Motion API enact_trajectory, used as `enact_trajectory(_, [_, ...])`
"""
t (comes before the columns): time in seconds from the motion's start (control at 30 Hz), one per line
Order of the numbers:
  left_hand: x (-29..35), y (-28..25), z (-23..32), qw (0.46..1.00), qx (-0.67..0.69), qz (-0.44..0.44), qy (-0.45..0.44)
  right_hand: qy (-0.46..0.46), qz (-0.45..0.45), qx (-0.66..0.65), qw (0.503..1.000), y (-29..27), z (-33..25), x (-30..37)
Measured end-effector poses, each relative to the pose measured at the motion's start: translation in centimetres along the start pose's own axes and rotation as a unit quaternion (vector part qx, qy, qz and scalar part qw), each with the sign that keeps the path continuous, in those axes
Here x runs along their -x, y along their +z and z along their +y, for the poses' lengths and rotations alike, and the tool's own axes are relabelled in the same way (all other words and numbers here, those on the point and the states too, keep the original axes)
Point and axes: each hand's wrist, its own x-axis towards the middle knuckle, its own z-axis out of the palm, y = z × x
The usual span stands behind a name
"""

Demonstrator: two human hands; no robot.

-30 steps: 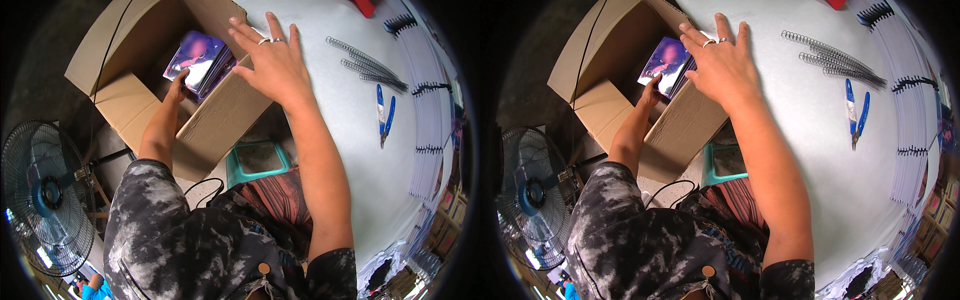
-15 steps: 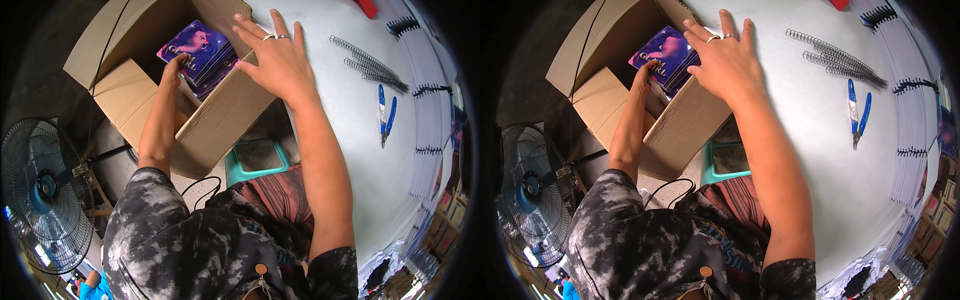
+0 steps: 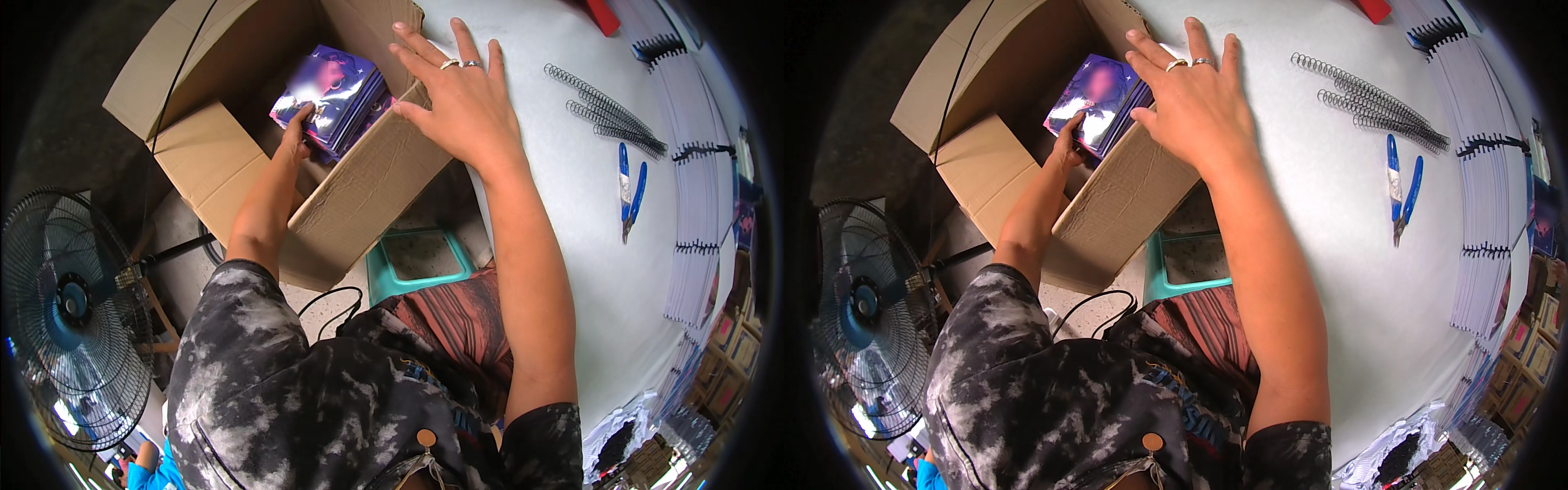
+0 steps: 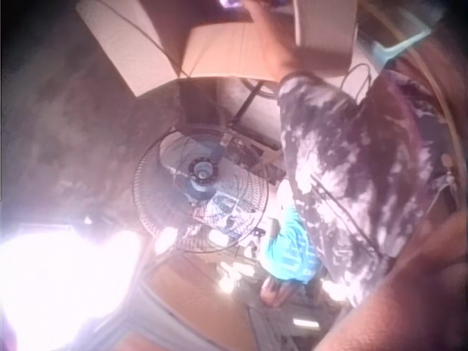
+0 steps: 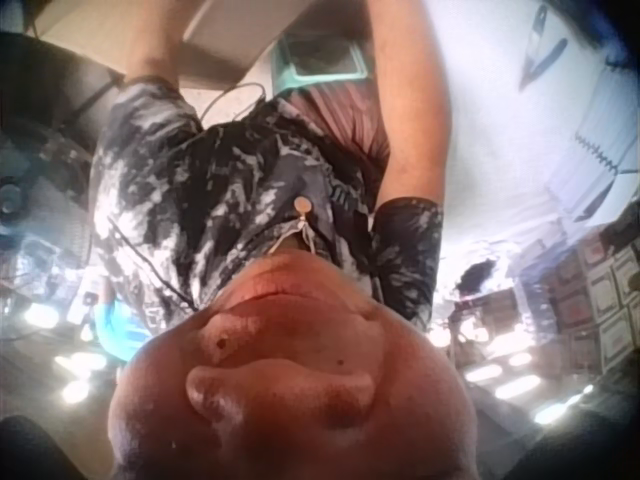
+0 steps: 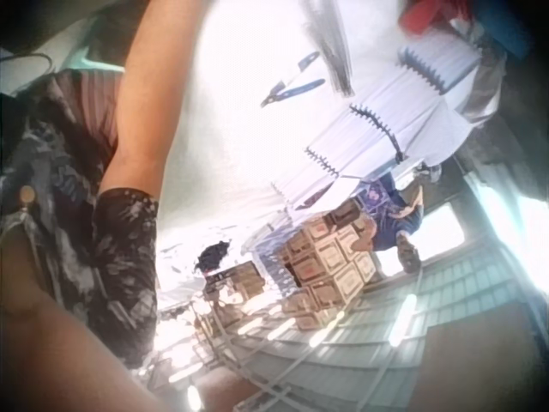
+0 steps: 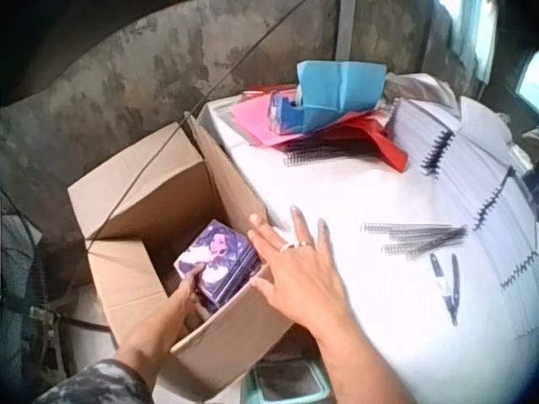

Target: The person assembles spiral-bound notebooks by inserting metal spirals into punched holes, then uses pliers to trim the spiral ends. They stack the finished notebooks and place them into a cardboard box.

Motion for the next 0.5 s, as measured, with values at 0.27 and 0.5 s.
enact_trajectory(0.27, [-3.6, -2.9, 0.8, 0.987, -0.009, 0.077, 0.141, -0.005, -0.001, -0.015, 1.000, 0.0, -0.3, -0.3])
enact_trajectory(0.5, [-4.5, -3.9, 1.6, 0.983, -0.002, 0.068, 0.173, 0.006, 0.000, -0.031, 0.999, 0.2, 0.2, -0.2])
